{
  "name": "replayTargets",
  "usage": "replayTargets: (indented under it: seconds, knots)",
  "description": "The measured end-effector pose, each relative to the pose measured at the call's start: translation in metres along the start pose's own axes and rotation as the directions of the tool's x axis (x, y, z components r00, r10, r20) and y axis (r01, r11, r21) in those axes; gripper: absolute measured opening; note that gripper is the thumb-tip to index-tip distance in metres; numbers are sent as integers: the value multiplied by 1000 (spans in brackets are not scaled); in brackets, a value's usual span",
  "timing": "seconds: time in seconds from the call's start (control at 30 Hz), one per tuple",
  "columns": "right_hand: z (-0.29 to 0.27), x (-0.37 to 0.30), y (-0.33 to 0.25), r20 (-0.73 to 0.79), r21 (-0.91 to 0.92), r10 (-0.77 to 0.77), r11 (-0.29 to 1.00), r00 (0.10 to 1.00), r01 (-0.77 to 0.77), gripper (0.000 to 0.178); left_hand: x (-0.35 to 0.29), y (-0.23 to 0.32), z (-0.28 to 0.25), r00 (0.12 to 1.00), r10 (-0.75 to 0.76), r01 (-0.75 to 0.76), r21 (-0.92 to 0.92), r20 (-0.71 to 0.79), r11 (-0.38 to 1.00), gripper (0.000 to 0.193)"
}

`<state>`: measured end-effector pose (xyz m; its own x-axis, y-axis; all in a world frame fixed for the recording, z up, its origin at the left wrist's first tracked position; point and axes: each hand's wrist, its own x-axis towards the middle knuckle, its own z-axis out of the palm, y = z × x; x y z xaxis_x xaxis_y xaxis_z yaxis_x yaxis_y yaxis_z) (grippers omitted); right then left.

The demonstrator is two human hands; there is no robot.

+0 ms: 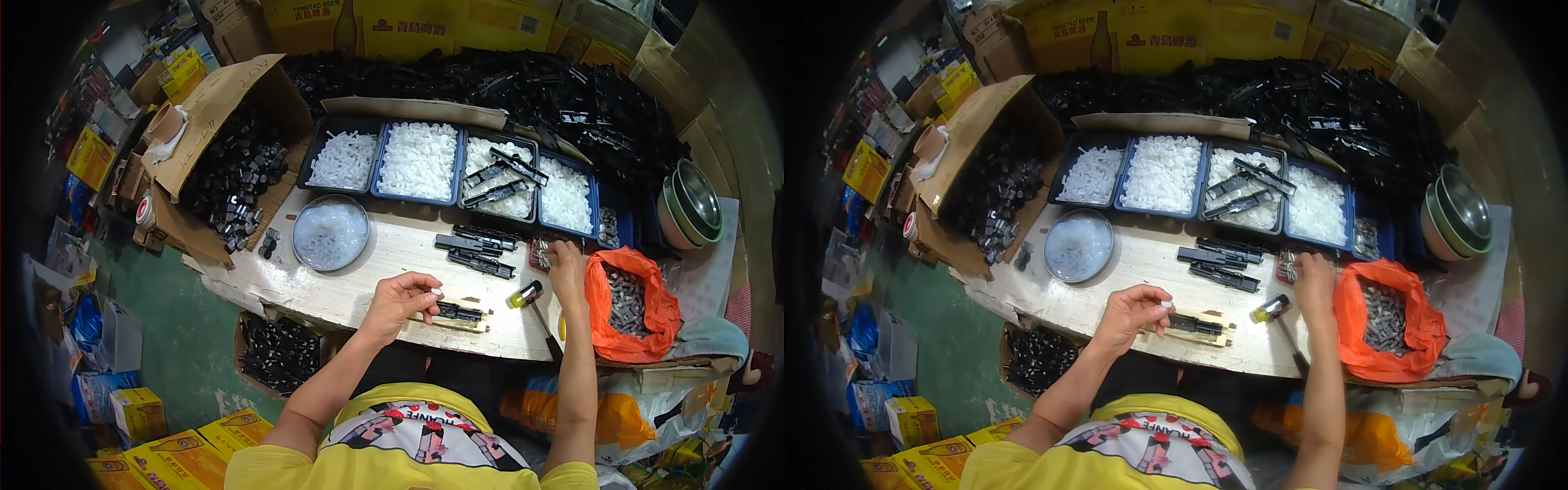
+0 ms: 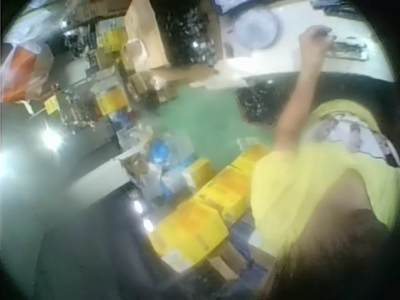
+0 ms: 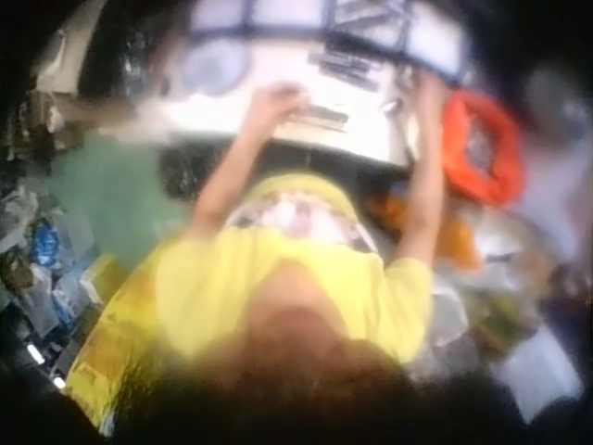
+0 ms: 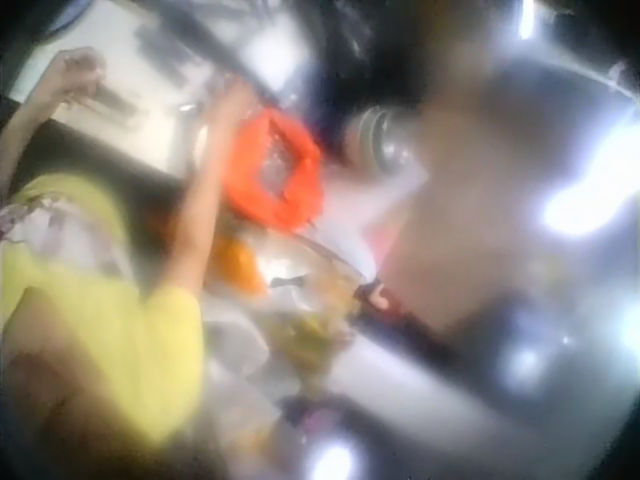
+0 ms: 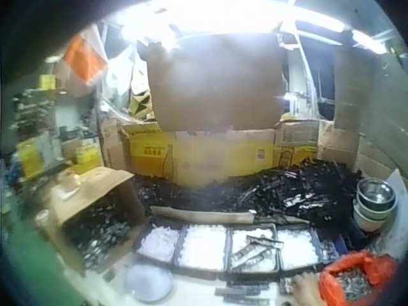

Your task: The person assembles small electronic components at a cluttered workbench. They insert white plastic pieces into black cylindrical bodies, place metal pins into the assembly, and use a hammer to secure the parts. The person also uses pliers to adjust components and places finished units into a tray.

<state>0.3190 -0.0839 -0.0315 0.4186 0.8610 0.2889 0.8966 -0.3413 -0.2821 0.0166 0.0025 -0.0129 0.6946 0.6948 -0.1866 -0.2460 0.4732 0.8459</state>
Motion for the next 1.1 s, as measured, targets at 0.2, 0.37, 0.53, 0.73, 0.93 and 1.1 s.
replayTargets:
  seconds: [0.2,0.37,0.53,0.73,0.93,1.1]
  knots:
    - [-31,-30,-95,251,889,-1,396,968,-230,7,-4,-8,8,998,48,-49,19,36,999,23]
    - [-10,-47,-133,219,952,-87,239,972,-193,8,-6,-6,13,998,45,-47,36,54,998,30]
    - [-7,-46,-144,182,965,-83,207,980,-162,8,-7,-6,9,996,58,-61,36,74,998,33]
    - [-8,-47,-148,159,952,-119,282,980,-121,8,-8,-5,11,995,76,-78,32,72,996,35]
    - [-8,-48,-153,1,829,-167,552,986,93,8,-9,-10,8,994,105,-106,47,31,993,28]
    - [-6,-51,-156,-31,823,-128,559,991,98,8,-9,-12,5,991,134,-134,10,5,991,20]
